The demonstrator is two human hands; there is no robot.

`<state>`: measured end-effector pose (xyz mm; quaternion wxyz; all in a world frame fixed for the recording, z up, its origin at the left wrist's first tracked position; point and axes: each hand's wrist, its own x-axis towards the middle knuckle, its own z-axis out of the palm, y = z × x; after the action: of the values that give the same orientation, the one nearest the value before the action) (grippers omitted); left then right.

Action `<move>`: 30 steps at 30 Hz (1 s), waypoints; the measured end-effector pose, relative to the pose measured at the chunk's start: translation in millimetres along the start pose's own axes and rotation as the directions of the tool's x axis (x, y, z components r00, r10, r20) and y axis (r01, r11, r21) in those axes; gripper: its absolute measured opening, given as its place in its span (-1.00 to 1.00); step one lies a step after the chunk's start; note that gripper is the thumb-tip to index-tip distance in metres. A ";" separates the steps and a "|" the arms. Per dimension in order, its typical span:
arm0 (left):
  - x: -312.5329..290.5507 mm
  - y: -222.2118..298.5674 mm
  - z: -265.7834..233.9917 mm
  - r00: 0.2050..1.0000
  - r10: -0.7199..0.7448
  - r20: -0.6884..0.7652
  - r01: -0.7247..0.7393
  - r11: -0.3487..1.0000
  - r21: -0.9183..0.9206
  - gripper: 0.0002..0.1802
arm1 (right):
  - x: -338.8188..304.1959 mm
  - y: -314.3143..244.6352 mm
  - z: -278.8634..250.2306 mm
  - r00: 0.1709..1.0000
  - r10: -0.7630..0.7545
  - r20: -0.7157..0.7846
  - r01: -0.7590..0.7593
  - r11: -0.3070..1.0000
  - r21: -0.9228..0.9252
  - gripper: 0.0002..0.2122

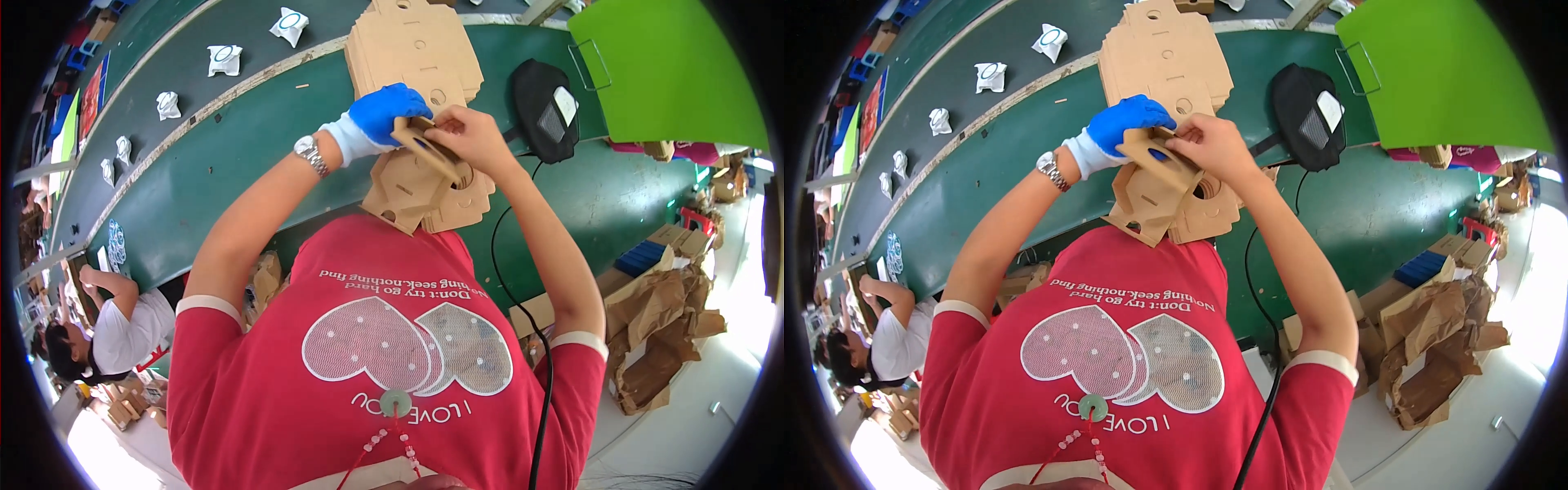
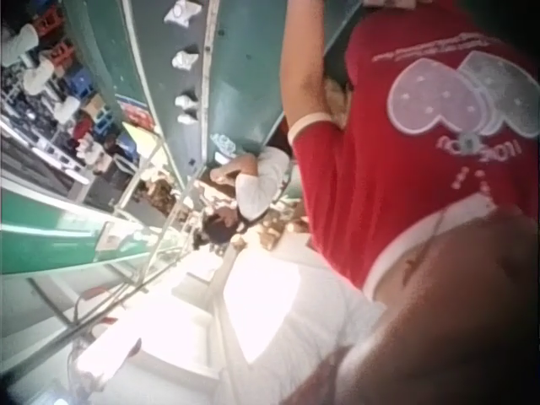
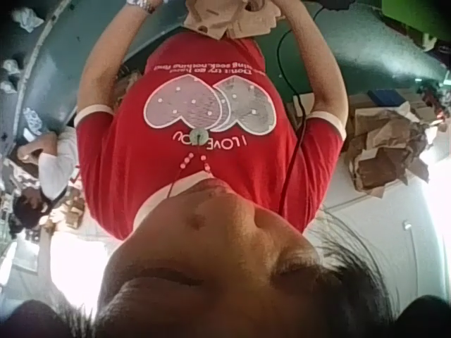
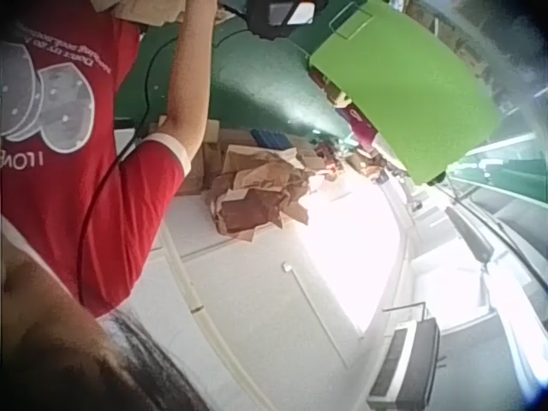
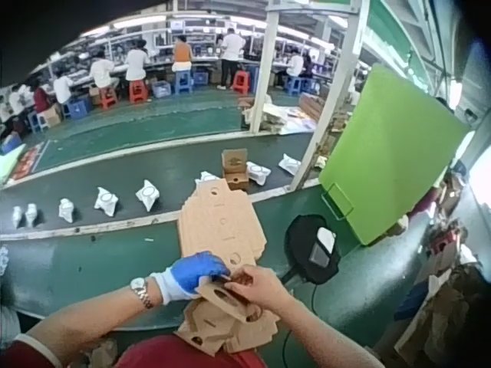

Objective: Folding and preparing cardboard packaging inserts at an assembly line station.

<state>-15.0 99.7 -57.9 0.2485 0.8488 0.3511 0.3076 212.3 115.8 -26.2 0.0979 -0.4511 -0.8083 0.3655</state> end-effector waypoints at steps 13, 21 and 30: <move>5.5 9.9 16.1 0.980 -0.201 0.002 0.199 0.971 0.134 -0.70 | -40.6 5.6 37.5 0.900 -0.022 -0.436 0.030 1.000 0.011 -0.66; 22.1 7.5 10.2 0.968 -0.251 0.021 0.246 0.961 0.126 -0.64 | -18.5 3.6 17.1 0.914 0.258 -0.312 -0.202 0.959 0.201 -0.83; -2.4 27.1 -46.3 0.448 -0.883 -0.138 0.402 0.337 -0.851 -0.66 | -33.0 15.5 -5.2 0.880 0.287 -0.378 0.238 0.424 0.874 -0.53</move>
<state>-36.6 90.3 -9.7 0.5401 0.3017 0.5834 0.5262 244.0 97.1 -27.3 0.5131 -0.4135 -0.4258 0.6200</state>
